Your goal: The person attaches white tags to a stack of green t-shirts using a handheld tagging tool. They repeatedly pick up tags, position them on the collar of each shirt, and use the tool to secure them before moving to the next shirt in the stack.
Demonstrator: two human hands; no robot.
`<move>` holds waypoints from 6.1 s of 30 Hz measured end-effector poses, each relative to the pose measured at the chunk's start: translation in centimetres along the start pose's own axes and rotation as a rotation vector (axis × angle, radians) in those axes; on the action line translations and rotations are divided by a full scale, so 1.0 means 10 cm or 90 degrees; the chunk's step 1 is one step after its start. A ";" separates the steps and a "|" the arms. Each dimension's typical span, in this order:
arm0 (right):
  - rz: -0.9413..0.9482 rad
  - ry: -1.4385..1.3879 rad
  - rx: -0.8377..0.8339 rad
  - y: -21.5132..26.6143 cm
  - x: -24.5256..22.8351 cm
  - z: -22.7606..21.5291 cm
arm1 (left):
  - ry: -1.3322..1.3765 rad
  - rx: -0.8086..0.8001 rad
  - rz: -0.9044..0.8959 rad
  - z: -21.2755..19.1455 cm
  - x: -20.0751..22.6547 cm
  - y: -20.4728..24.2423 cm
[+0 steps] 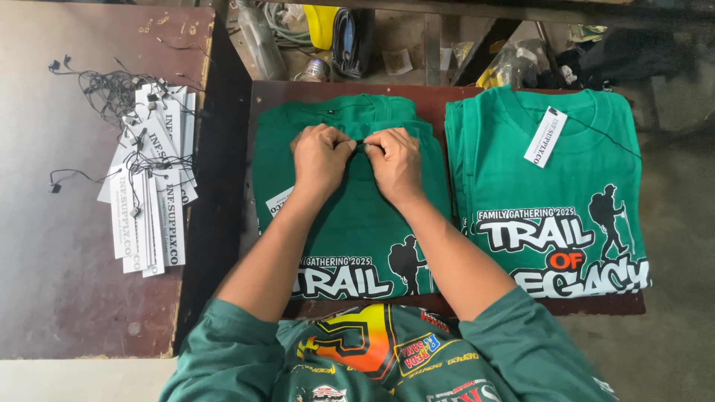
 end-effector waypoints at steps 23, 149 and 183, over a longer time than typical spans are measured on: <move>-0.003 -0.034 -0.014 -0.04 -0.11 -0.03 | -0.027 -0.006 -0.006 0.06 0.03 0.03; 0.542 -0.278 -0.052 0.63 0.10 -1.05 | -0.256 0.022 0.373 -0.50 1.11 2.45; 0.498 -0.237 0.092 0.82 2.40 -3.82 | -0.210 -0.216 0.630 1.53 3.35 2.10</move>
Point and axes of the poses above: each hand's wrist, its own y-axis away from the middle knuckle, its own z-axis out of the palm, x = y × z, the point moved 10 cm from there along -y, towards the middle knuckle, and after that the axes turned 5 degrees about z, right-handed, at the moved point
